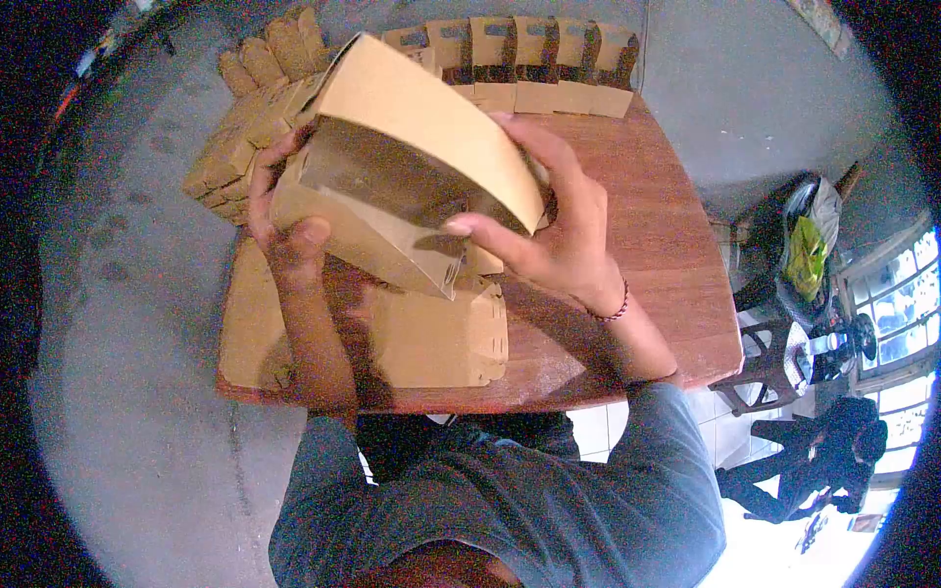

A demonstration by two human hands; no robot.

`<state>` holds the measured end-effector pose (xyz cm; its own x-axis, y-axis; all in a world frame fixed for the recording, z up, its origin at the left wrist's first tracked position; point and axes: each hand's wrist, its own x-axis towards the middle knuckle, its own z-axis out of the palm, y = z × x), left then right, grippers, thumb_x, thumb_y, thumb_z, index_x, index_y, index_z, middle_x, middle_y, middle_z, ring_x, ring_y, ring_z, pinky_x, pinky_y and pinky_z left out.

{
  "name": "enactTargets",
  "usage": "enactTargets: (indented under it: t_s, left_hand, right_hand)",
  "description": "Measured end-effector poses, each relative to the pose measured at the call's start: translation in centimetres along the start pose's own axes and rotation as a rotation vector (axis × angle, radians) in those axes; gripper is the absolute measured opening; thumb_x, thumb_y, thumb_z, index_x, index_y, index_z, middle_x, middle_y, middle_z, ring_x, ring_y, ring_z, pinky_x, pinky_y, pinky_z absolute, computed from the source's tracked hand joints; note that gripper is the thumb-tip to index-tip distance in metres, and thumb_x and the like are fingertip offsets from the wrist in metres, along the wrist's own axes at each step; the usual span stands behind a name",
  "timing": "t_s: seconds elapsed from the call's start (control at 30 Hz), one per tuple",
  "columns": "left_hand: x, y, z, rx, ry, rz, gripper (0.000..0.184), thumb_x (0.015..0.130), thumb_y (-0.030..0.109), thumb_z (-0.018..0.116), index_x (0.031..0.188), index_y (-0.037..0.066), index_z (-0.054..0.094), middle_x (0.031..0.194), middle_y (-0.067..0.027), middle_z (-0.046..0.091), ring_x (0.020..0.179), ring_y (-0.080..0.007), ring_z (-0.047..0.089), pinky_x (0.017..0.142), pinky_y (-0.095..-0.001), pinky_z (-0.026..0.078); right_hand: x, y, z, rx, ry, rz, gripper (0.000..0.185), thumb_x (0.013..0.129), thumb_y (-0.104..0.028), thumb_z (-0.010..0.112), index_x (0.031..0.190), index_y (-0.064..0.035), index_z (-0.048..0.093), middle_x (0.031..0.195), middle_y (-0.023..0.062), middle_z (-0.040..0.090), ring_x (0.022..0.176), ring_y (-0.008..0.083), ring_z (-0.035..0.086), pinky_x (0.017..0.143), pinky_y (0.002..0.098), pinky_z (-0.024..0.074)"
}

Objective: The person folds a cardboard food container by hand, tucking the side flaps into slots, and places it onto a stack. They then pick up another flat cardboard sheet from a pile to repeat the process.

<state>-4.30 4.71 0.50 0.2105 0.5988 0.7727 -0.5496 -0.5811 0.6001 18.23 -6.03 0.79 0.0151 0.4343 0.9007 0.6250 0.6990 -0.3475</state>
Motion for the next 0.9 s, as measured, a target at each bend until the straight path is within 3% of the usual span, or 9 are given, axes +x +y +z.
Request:
enactTargets:
  t_s: [0.07, 0.33, 0.67, 0.73, 0.9]
  left_hand:
    - [-0.2, 0.3, 0.2, 0.003, 0.017, -0.017, 0.081, 0.06, 0.017, 0.086, 0.126, -0.005, 0.044, 0.125, -0.0159, 0.052, 0.115, -0.0241, 0.053, 0.101, -0.0368, 0.043]
    - [-0.4, 1.1, 0.9, 0.142, 0.149, -0.1, 0.071, 0.065, 0.008, 0.078, 0.126, -0.005, 0.043, 0.116, -0.0163, 0.058, 0.105, -0.0212, 0.058, 0.093, -0.0331, 0.048]
    - [-0.4, 1.2, 1.8, 0.102, 0.316, -0.124, 0.067, 0.069, 0.008, 0.075, 0.126, -0.006, 0.043, 0.116, -0.016, 0.057, 0.107, -0.0208, 0.057, 0.095, -0.032, 0.046]
    - [-0.4, 0.9, 1.7, 0.124, 0.284, -0.113, 0.063, 0.072, 0.009, 0.075, 0.125, -0.004, 0.042, 0.116, -0.0158, 0.055, 0.11, -0.0203, 0.054, 0.097, -0.0333, 0.044]
    - [-0.6, 0.6, 2.4, 0.169, 0.341, -0.075, 0.057, 0.076, 0.01, 0.073, 0.121, 0.0, 0.04, 0.114, -0.0135, 0.053, 0.108, -0.0196, 0.053, 0.098, -0.035, 0.041]
  right_hand:
    - [-0.1, 0.2, 0.2, -0.057, -0.031, -0.104, 0.081, 0.065, -0.028, 0.088, 0.128, 0.0037, 0.047, 0.123, 0.0201, 0.06, 0.11, 0.0292, 0.063, 0.09, 0.0374, 0.0529]
    - [-0.5, 0.0, 0.7, -0.096, -0.072, -0.173, 0.08, 0.065, -0.03, 0.088, 0.126, 0.0048, 0.05, 0.119, 0.0206, 0.062, 0.103, 0.0304, 0.066, 0.085, 0.0357, 0.0549]
    - [-1.3, -0.3, 2.2, -0.052, -0.109, -0.169, 0.083, 0.064, -0.036, 0.087, 0.126, 0.0036, 0.048, 0.119, 0.0213, 0.062, 0.101, 0.0327, 0.067, 0.084, 0.0377, 0.0555]
    - [-1.4, -0.3, 2.5, -0.049, -0.172, -0.248, 0.091, 0.065, -0.04, 0.086, 0.129, 0.0076, 0.041, 0.121, 0.0282, 0.058, 0.104, 0.0355, 0.065, 0.084, 0.0396, 0.0558]
    - [-1.9, -0.1, 3.5, -0.084, -0.145, -0.262, 0.091, 0.065, -0.04, 0.086, 0.129, 0.0078, 0.041, 0.121, 0.0286, 0.058, 0.102, 0.0359, 0.066, 0.082, 0.0392, 0.0565]
